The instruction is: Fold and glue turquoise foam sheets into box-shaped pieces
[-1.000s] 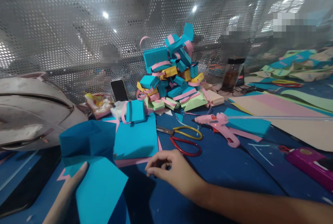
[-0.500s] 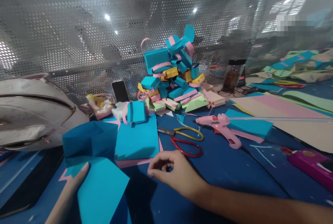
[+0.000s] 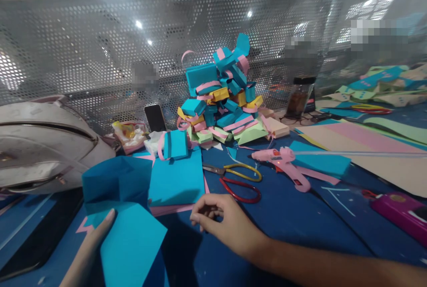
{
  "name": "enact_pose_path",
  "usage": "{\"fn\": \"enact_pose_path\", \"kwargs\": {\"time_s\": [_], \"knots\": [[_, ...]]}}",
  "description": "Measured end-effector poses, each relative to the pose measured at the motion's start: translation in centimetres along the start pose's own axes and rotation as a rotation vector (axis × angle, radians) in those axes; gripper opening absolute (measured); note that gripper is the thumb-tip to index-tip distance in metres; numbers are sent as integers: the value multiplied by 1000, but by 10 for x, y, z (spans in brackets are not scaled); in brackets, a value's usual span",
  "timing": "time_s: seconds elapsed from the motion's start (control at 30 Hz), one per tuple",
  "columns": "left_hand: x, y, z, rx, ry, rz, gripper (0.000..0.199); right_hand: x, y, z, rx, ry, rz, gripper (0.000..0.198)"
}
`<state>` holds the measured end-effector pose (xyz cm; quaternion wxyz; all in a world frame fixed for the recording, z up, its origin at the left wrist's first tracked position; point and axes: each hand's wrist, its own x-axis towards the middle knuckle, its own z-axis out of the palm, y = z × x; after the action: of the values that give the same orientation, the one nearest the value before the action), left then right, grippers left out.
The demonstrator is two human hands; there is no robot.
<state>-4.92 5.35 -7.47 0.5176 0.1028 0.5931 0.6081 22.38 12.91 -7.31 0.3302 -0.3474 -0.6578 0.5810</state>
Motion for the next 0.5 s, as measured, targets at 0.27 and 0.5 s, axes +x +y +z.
{"fn": "enact_pose_path", "kwargs": {"time_s": [0.27,0.5], "knots": [[3,4,9,87,86,-26,69,1,1,0,-29,0,11,3],[-6,2,18,106,81,-55,75,-1,2,-1,113,-35,-17,12]]}}
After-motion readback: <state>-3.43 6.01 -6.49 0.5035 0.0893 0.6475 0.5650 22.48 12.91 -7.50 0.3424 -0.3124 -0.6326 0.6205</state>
